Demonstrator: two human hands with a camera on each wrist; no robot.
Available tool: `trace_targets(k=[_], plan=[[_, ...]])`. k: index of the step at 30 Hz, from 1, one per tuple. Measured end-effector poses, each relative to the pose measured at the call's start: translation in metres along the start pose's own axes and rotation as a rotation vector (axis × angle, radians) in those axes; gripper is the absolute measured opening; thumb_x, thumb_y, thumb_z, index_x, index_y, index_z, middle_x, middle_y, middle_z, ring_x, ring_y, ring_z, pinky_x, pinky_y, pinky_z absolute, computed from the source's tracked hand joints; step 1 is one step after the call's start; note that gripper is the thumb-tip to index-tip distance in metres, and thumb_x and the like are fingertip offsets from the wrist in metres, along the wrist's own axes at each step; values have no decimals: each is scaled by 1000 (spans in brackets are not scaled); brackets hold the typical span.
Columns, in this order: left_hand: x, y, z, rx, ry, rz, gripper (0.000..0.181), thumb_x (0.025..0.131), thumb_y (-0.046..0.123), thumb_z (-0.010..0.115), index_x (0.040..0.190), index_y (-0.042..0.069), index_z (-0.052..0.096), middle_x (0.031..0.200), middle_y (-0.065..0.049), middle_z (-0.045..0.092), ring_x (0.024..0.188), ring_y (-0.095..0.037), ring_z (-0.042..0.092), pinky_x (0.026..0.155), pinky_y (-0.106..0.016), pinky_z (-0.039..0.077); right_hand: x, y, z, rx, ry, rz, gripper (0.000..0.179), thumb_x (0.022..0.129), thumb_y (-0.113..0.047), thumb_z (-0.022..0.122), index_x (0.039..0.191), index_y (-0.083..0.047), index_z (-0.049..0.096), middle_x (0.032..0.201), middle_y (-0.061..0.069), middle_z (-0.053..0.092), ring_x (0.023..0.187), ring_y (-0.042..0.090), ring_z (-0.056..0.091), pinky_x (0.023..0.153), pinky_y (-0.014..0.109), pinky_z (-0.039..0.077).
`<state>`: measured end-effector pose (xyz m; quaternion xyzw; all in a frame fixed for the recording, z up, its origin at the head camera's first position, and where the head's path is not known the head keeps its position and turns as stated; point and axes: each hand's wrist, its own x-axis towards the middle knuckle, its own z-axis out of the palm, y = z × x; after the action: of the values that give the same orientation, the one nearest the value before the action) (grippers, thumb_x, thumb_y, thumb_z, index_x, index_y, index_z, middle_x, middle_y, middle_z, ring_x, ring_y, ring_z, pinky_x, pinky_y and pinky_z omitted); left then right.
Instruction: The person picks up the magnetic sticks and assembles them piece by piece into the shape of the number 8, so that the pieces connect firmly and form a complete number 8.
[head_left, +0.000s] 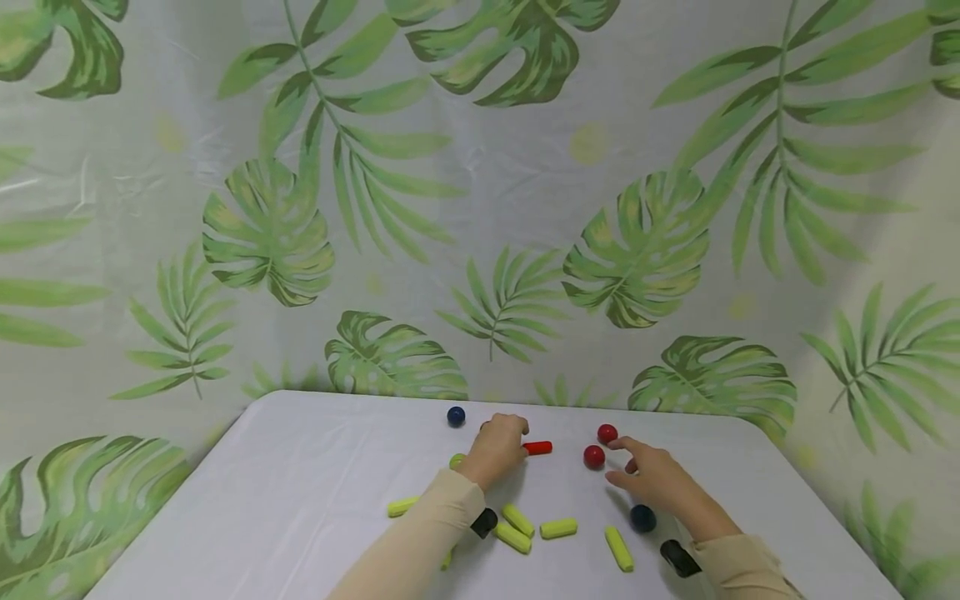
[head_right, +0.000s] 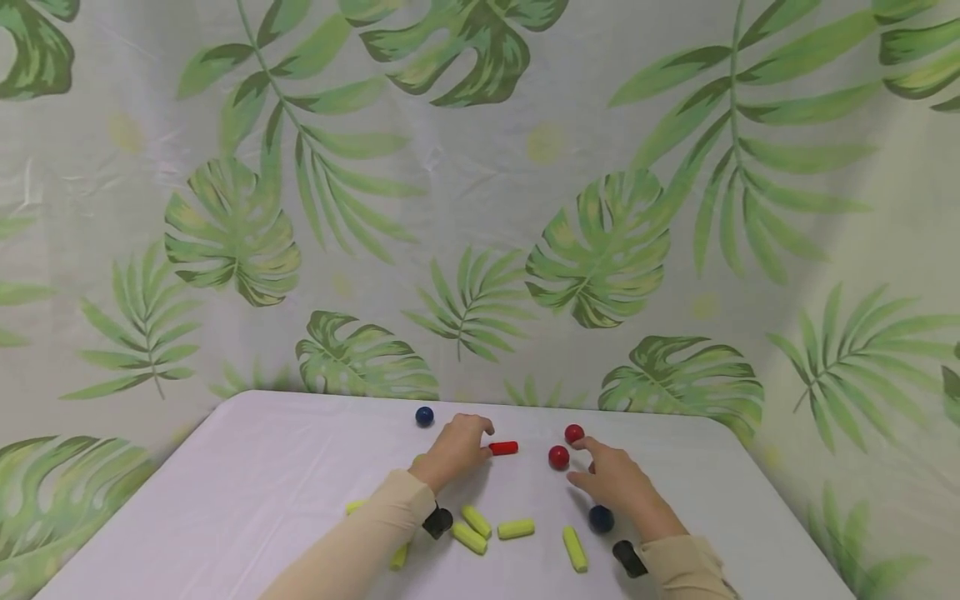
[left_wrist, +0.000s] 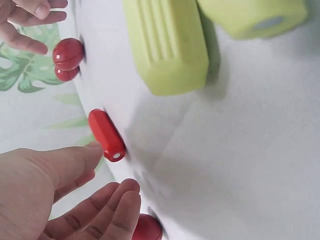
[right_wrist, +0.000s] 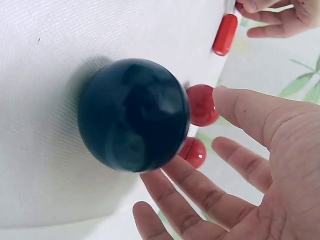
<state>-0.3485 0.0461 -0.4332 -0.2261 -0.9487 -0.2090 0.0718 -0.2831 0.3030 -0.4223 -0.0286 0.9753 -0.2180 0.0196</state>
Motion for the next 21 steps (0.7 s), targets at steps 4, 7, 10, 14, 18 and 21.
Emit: trace_targets(k=[4,7,10,14,18,21], plan=[[3,-2,5,10,3,-16,25,91,5,82,116,3,79,106,-10,79,96,-24,75,86,-34,62,3,0,3,13,3,7,54,99,-27,78,144,-5,60,108,16,74,93,27,71,82,52,60],[5,-1,5,-19,-11,-28,25,91,4,82,115,2,78,105,-11,79,92,-22,73,83,-32,61,5,1,5,13,10,20,53,98,-27,78,143,-5,61,106,15,73,90,26,69,80,50,59],[6,0,4,-51,-26,-43,26,90,4,83,115,1,78,106,-11,78,92,-22,72,84,-32,61,7,2,6,18,13,30,52,98,-27,78,142,-5,61,106,15,73,89,25,69,78,49,59],[8,1,4,-78,-36,-58,27,88,3,85,114,0,78,106,-12,78,95,-24,71,87,-34,61,10,3,8,21,12,34,51,97,-25,79,141,-6,62,106,15,73,89,25,69,79,49,59],[9,1,5,-74,-43,-52,24,89,3,84,112,0,78,105,-12,78,92,-23,70,86,-34,61,12,3,10,22,14,40,50,96,-24,80,140,-8,63,104,13,73,87,24,68,79,47,59],[10,0,7,-71,-55,-51,24,89,3,84,112,0,79,107,-11,78,92,-22,70,87,-34,61,12,3,11,21,14,36,50,96,-23,81,140,-7,63,103,13,73,86,23,67,79,46,59]])
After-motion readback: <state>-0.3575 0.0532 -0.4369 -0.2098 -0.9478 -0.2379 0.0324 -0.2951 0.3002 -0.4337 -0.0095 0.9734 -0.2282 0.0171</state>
